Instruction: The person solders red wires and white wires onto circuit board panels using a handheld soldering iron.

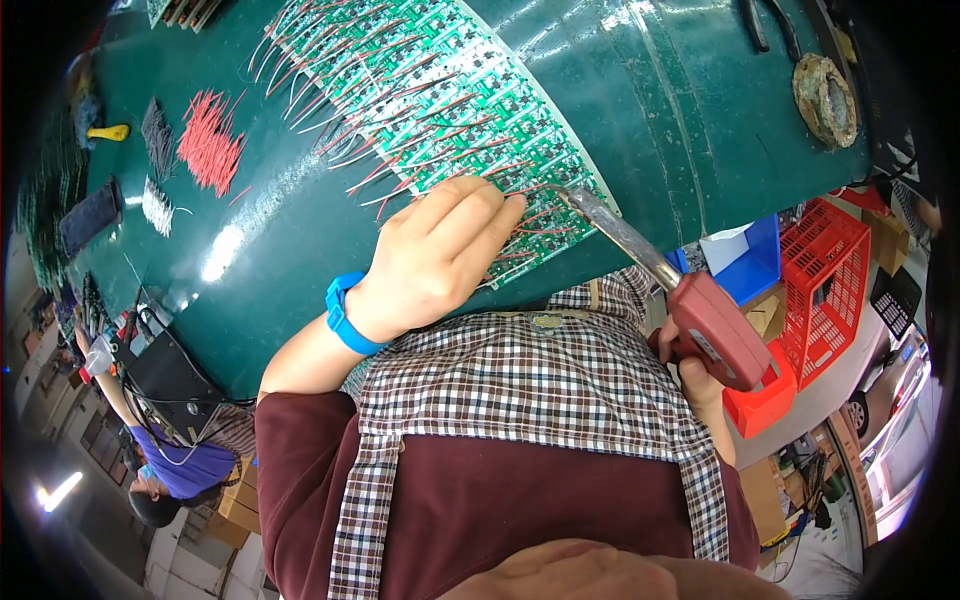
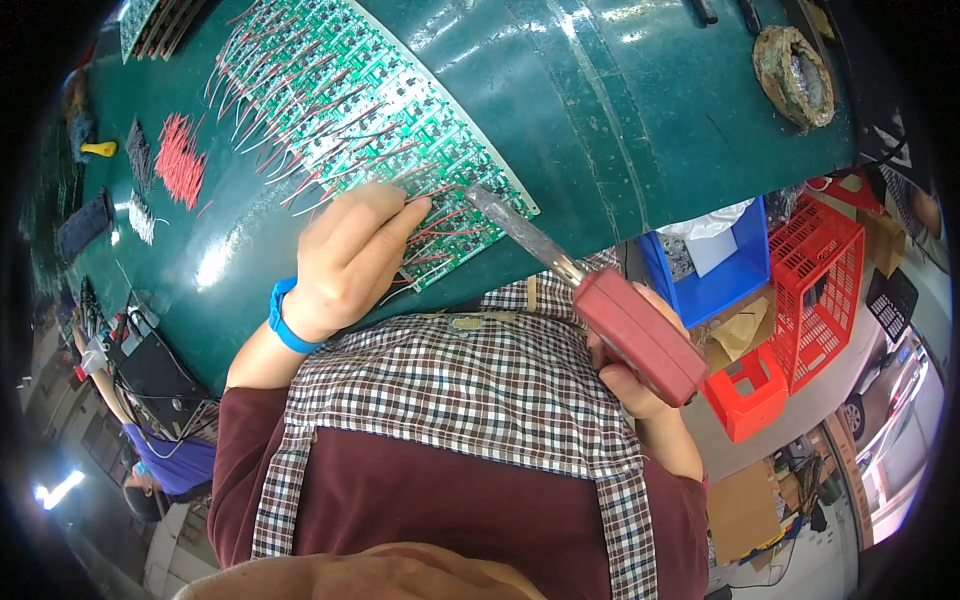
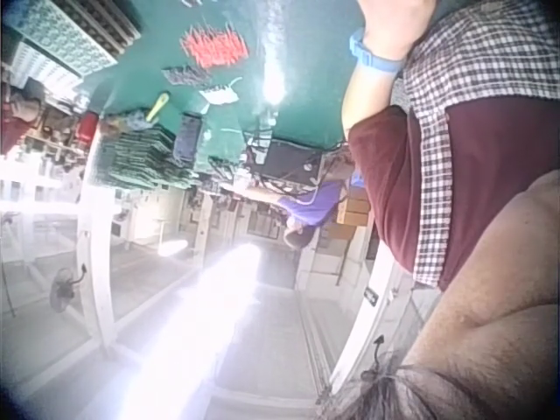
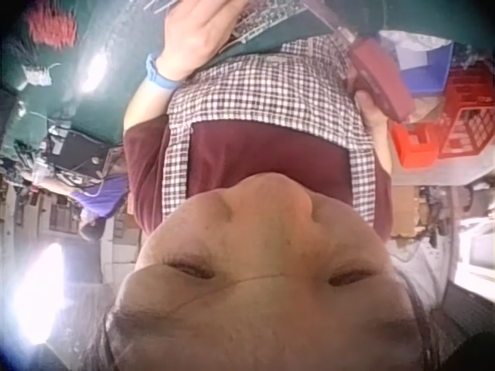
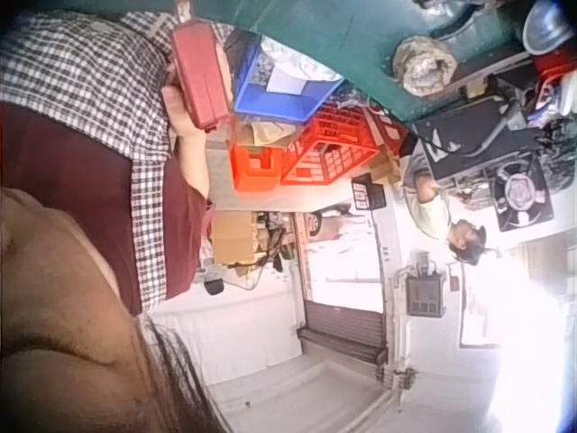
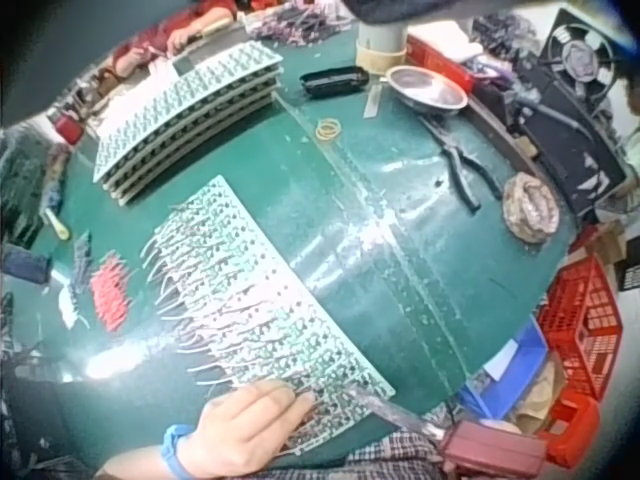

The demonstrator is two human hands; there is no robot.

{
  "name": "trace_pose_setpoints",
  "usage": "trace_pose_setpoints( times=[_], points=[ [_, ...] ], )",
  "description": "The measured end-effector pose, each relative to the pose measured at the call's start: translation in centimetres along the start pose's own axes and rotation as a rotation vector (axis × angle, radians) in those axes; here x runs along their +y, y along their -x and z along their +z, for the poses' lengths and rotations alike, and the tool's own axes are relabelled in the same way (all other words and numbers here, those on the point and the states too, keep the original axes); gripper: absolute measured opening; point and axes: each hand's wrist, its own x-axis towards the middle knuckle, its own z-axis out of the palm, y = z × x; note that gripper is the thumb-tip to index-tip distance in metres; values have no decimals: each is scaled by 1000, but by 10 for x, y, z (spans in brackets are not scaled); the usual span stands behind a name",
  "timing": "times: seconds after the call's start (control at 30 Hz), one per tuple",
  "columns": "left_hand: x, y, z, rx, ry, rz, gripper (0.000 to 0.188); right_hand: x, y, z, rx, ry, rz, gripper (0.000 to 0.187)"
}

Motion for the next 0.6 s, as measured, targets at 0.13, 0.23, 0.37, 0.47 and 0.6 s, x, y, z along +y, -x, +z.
trace_pose_setpoints(
  times=[0.13,0.23,0.37,0.47,0.6],
  points=[
    [1,0,0,-18,-12,-6,36,-12,-6,14,33,-99,39,78],
    [2,0,0,-37,-23,-5,37,-8,-8,13,19,-41,-40,79],
    [1,1,-1,-42,-30,-4,37,-12,-7,18,54,-100,-43,80],
    [2,0,-1,-50,-42,6,37,-9,-5,13,25,-62,-36,81],
    [1,0,0,-46,-40,6,37,-16,-9,20,44,-153,-27,83]
  ],
)
